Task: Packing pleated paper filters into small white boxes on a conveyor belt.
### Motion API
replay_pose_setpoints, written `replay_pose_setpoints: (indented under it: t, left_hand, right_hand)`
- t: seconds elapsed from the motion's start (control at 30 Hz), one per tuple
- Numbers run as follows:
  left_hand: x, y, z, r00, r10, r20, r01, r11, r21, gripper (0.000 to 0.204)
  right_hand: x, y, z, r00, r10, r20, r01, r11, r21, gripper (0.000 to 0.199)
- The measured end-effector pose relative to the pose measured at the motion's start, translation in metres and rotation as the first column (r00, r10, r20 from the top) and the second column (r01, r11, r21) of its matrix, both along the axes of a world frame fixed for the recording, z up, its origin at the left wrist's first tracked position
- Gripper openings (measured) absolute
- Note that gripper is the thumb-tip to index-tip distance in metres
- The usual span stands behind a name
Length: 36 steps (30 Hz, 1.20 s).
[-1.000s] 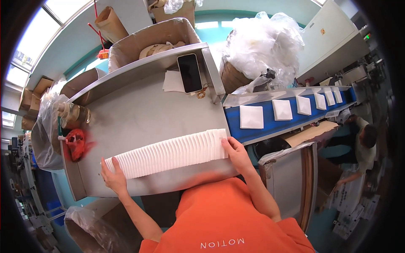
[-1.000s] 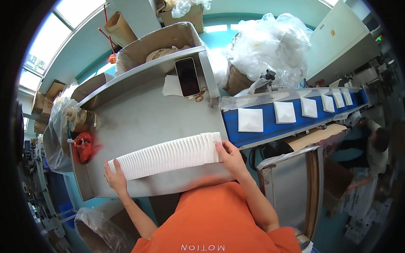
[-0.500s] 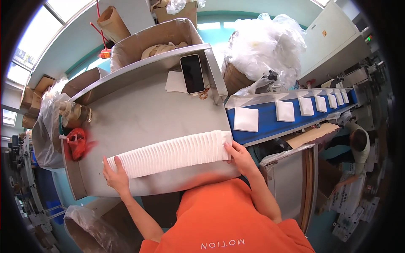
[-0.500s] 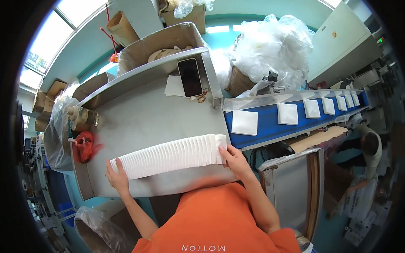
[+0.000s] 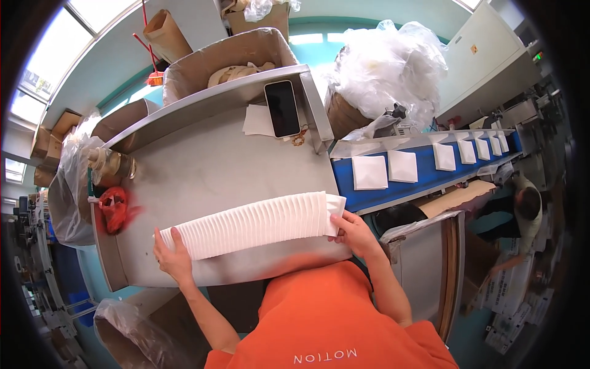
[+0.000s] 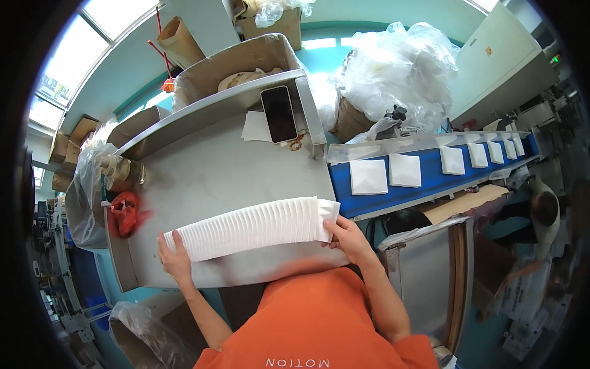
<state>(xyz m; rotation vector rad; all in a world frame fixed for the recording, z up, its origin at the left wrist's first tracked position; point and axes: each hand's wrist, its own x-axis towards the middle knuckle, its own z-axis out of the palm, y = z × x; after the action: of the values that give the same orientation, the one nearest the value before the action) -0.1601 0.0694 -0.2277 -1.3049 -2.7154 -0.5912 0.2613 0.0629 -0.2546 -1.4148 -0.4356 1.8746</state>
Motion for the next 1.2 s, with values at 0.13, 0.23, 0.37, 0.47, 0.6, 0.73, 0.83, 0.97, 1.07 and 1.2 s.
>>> replay_pose_setpoints:
  t: [0.13,0.23,0.37,0.47,0.6,0.73,0.83,0.97,1.07,1.2]
  left_hand:
    - [0.003,-0.001,-0.001,0.999,-0.034,-0.003,0.034,0.999,0.005,0.056]
    - [0.010,0.002,0.003,0.999,-0.037,0.018,0.037,0.999,0.002,0.056]
    - [0.012,0.003,0.005,1.000,-0.013,0.029,0.013,1.000,-0.001,0.056]
    - [0.009,0.000,-0.001,1.000,-0.023,-0.001,0.023,1.000,0.008,0.056]
    - [0.011,0.000,0.003,1.000,-0.020,0.008,0.019,1.000,0.005,0.056]
    - [0.017,0.001,0.004,0.999,-0.047,0.027,0.047,0.999,0.007,0.057]
    - [0.017,0.003,0.003,0.998,-0.049,0.049,0.049,0.999,-0.012,0.057]
    - [0.015,0.005,0.001,0.998,-0.030,0.056,0.032,0.999,-0.022,0.057]
    - [0.016,0.005,0.002,0.999,-0.016,0.050,0.018,0.999,-0.040,0.057]
    - [0.016,0.010,-0.008,0.998,-0.042,0.050,0.045,0.997,-0.060,0.061]
  right_hand:
    - [-0.002,0.008,0.007,0.934,-0.348,0.080,0.340,0.935,0.098,0.032]
    - [-0.012,0.015,0.004,0.961,-0.079,0.266,0.030,0.983,0.183,0.037]
    - [-0.032,0.008,-0.002,0.959,-0.031,0.280,-0.045,0.964,0.261,0.036]
    - [-0.020,0.002,-0.002,0.976,-0.177,-0.122,0.185,0.981,0.056,0.033]
    - [-0.006,-0.005,-0.003,0.978,-0.206,-0.015,0.207,0.978,0.026,0.029]
    - [-0.007,0.014,-0.005,0.949,-0.239,0.205,0.217,0.968,0.125,0.035]
    - [-0.038,0.017,0.021,0.892,0.005,0.451,-0.138,0.955,0.262,0.048]
    - [-0.027,0.017,-0.010,0.986,-0.139,-0.094,0.140,0.990,0.001,0.040]
    - [-0.004,0.006,0.003,0.990,-0.027,-0.136,0.012,0.994,-0.113,0.031]
    - [0.009,0.005,-0.014,0.864,-0.501,-0.056,0.503,0.862,0.063,0.030]
